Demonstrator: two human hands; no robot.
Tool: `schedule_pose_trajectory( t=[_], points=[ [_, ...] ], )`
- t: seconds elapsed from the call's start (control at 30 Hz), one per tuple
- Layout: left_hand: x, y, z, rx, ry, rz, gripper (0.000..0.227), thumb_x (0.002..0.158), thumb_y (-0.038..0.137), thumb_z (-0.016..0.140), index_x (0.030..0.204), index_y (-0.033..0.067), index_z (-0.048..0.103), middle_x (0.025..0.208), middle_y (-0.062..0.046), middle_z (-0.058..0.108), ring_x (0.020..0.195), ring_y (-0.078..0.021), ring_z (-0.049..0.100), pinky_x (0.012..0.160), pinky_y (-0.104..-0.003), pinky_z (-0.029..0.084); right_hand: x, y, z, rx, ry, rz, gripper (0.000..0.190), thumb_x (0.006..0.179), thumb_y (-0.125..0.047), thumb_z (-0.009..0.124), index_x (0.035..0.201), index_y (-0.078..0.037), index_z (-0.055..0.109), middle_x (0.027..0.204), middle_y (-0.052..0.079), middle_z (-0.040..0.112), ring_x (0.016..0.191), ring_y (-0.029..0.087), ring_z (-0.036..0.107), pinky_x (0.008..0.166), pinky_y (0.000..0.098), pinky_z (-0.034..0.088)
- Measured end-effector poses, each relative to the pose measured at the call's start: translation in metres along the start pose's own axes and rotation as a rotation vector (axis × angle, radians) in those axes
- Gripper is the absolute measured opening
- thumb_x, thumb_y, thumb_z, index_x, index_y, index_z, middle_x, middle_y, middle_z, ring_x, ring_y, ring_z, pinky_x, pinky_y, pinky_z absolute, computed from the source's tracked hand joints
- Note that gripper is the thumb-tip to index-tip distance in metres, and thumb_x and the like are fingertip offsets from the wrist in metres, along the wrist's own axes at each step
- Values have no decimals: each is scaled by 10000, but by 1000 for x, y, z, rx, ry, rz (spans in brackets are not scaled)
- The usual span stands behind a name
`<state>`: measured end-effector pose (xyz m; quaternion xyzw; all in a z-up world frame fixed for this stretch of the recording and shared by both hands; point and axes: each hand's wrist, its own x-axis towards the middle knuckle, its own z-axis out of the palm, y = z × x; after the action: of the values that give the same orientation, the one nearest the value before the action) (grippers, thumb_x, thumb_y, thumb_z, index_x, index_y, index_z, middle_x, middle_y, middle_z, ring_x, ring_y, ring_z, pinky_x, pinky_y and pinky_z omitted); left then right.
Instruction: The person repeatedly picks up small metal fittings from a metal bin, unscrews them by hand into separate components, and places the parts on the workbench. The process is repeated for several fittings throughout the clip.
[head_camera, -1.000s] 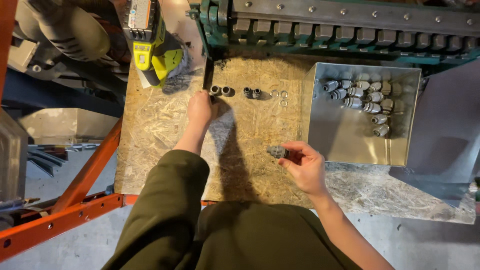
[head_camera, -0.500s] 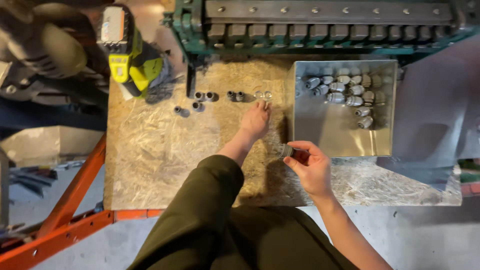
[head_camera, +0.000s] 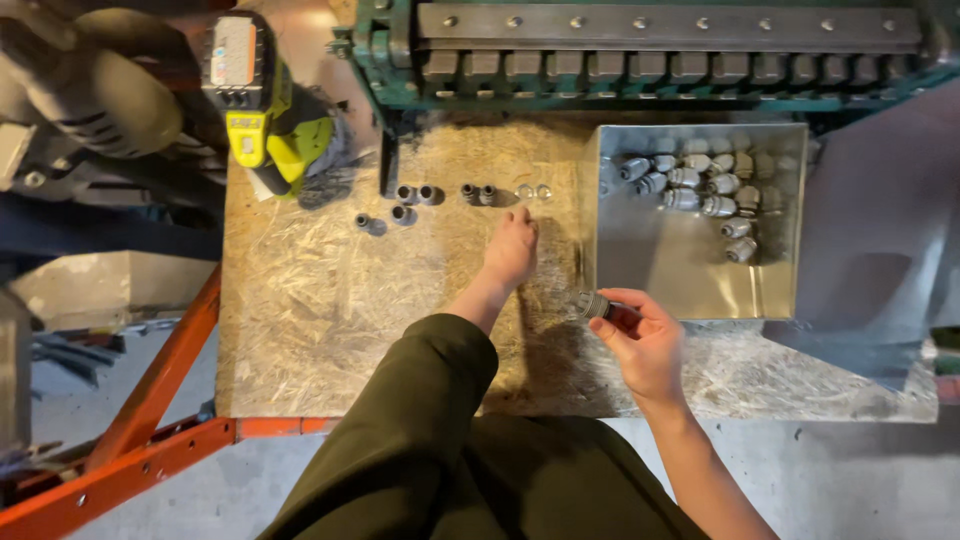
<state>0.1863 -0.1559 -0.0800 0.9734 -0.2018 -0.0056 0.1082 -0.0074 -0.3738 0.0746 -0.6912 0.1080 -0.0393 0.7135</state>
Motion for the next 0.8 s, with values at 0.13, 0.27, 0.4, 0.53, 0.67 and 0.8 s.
schedule_pose_trajectory(
  t=[0.13,0.27,0.4,0.53,0.67,0.8],
  points=[
    [-33,-13,-4,-93,-5,-16,240,951,191,755,1099,49,879,1243,-130,663,1045,-387,783,883,-433,713,5,12,11,33,-50,9,494,902,5,993,1355,50,801,1339,187,820,1088,215,822,982,379,709],
    [-87,-44,-21,5,-9,-38,346,906,347,818,1137,96,880,1244,-62,669,1092,-346,776,986,-404,691,6,8,35,51,-106,25,510,915,28,978,1387,68,791,1312,199,820,1065,230,827,956,386,720],
    [-141,-91,-14,11,40,-53,293,913,265,803,1097,40,839,1217,-128,660,1109,-402,751,953,-429,666,9,14,59,61,-179,30,509,905,57,976,1375,92,785,1272,211,831,1048,231,821,954,383,711],
    [-171,-138,-9,186,106,164,114,921,212,745,938,115,801,998,-93,715,1002,-332,725,967,-423,605,5,23,78,43,-261,35,515,890,90,977,1370,104,790,1254,212,840,1039,224,827,955,386,715],
    [-192,-149,-30,15,198,-52,172,965,206,738,1080,88,788,1030,-89,696,986,-364,766,830,-436,645,-1,14,103,47,-282,32,517,886,62,996,1362,104,799,1216,211,842,1021,227,824,912,398,717],
    [-186,-181,-54,-106,425,-123,202,948,274,845,1070,136,761,986,-101,697,941,-396,779,822,-511,639,0,2,126,32,-296,7,493,913,58,980,1369,93,797,1211,192,835,1030,222,825,892,381,716]
  ],
)
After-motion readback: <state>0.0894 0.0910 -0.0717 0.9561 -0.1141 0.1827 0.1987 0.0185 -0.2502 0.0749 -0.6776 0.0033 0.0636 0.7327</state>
